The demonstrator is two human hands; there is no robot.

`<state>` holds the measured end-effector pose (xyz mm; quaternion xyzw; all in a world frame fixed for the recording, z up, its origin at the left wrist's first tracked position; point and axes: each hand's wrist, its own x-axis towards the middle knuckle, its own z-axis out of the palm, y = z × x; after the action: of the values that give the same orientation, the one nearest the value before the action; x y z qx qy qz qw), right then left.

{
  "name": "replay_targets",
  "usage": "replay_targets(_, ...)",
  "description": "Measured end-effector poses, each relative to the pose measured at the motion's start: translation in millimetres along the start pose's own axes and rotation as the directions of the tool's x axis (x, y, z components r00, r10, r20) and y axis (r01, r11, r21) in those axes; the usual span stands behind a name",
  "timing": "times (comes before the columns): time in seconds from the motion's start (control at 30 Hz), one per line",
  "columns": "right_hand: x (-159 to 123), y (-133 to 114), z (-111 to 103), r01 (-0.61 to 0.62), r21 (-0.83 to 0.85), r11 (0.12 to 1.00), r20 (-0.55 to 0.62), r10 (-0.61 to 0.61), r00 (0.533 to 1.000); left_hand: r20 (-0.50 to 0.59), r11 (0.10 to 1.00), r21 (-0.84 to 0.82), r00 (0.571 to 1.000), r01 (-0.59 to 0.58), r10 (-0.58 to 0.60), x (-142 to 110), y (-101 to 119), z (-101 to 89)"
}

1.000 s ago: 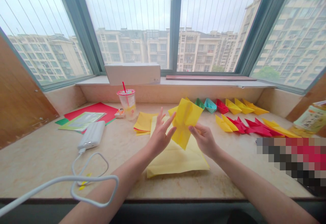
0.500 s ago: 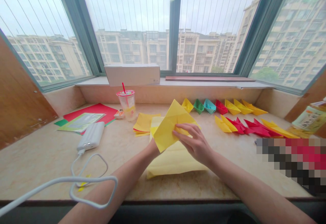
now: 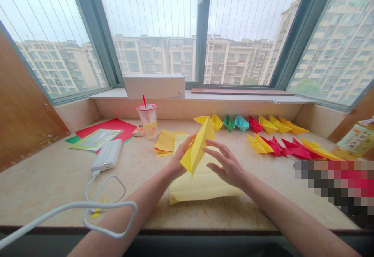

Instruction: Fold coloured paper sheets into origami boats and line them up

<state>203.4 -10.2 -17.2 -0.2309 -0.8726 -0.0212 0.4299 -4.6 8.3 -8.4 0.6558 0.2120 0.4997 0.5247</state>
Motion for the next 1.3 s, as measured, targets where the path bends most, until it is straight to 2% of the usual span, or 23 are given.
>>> replay_targets(0.03, -1, 2, 2, -0.028, 0.062, 0.998, -0.022, 0.029, 0.999, -0.005, 0.998, 0.029, 0.999, -0.054, 0.054, -1, 2, 1.1)
replay_targets(0.1, -3, 7, 7, -0.096, 0.223, 0.970, -0.082, 0.117, 0.990, -0.002, 0.972, 0.189, 0.990, -0.138, 0.141, -2, 6, 3.5)
replay_targets(0.17, -4, 11, 11, -0.175, 0.402, 0.899, -0.111, 0.238, 0.965, 0.046, 0.921, 0.342, 0.982, -0.186, 0.181, -5, 11, 5.2)
replay_targets(0.23, -4, 12, 12, -0.258, 0.542, 0.800, -0.083, 0.356, 0.931, 0.096, 0.861, 0.469, 0.981, -0.196, 0.171, -8, 14, 5.7)
replay_targets(0.33, -2, 9, 8, -0.356, 0.637, 0.684, -0.013, 0.471, 0.882, 0.136, 0.778, 0.599, 0.981, -0.192, 0.137, -10, 15, 5.9)
replay_targets(0.47, 2, 5, 6, -0.404, 0.649, 0.645, -0.006, 0.535, 0.845, 0.134, 0.724, 0.659, 0.979, -0.206, 0.156, -10, 11, 7.9)
replay_targets(0.53, 4, 7, 8, -0.408, 0.642, 0.649, -0.062, 0.575, 0.816, 0.074, 0.757, 0.622, 0.977, -0.203, 0.201, -9, 10, 9.0)
replay_targets(0.6, 5, 9, 9, -0.403, 0.661, 0.633, -0.104, 0.609, 0.787, -0.033, 0.831, 0.527, 0.973, -0.176, 0.227, -7, 8, 9.4)
replay_targets(0.7, 6, 10, 9, -0.395, 0.725, 0.565, -0.063, 0.625, 0.778, -0.186, 0.903, 0.408, 0.957, -0.131, 0.223, -5, 7, 8.7)
replay_targets(0.77, 5, 9, 8, -0.401, 0.753, 0.522, -0.003, 0.613, 0.790, -0.224, 0.888, 0.449, 0.949, -0.102, 0.223, -5, 6, 7.6)
replay_targets(0.83, 3, 6, 8, -0.410, 0.766, 0.494, 0.053, 0.588, 0.807, -0.229, 0.831, 0.548, 0.940, -0.089, 0.252, -5, 8, 6.0)
replay_targets(0.93, 3, 3, 9, -0.422, 0.774, 0.473, 0.104, 0.562, 0.821, -0.174, 0.718, 0.686, 0.931, -0.119, 0.320, -6, 12, 3.9)
replay_targets(1.07, 6, 0, 7, -0.427, 0.796, 0.428, 0.105, 0.598, 0.795, -0.059, 0.599, 0.784, 0.942, -0.161, 0.331, -6, 16, 3.1)
replay_targets(1.2, 11, -5, 2, -0.421, 0.828, 0.370, 0.111, 0.628, 0.770, 0.027, 0.503, 0.854, 0.977, -0.134, 0.213, -6, 16, 5.2)
replay_targets(1.3, 12, -7, 2, -0.454, 0.795, 0.403, 0.100, 0.651, 0.752, 0.080, 0.435, 0.891, 0.988, -0.131, 0.133, -7, 15, 8.1)
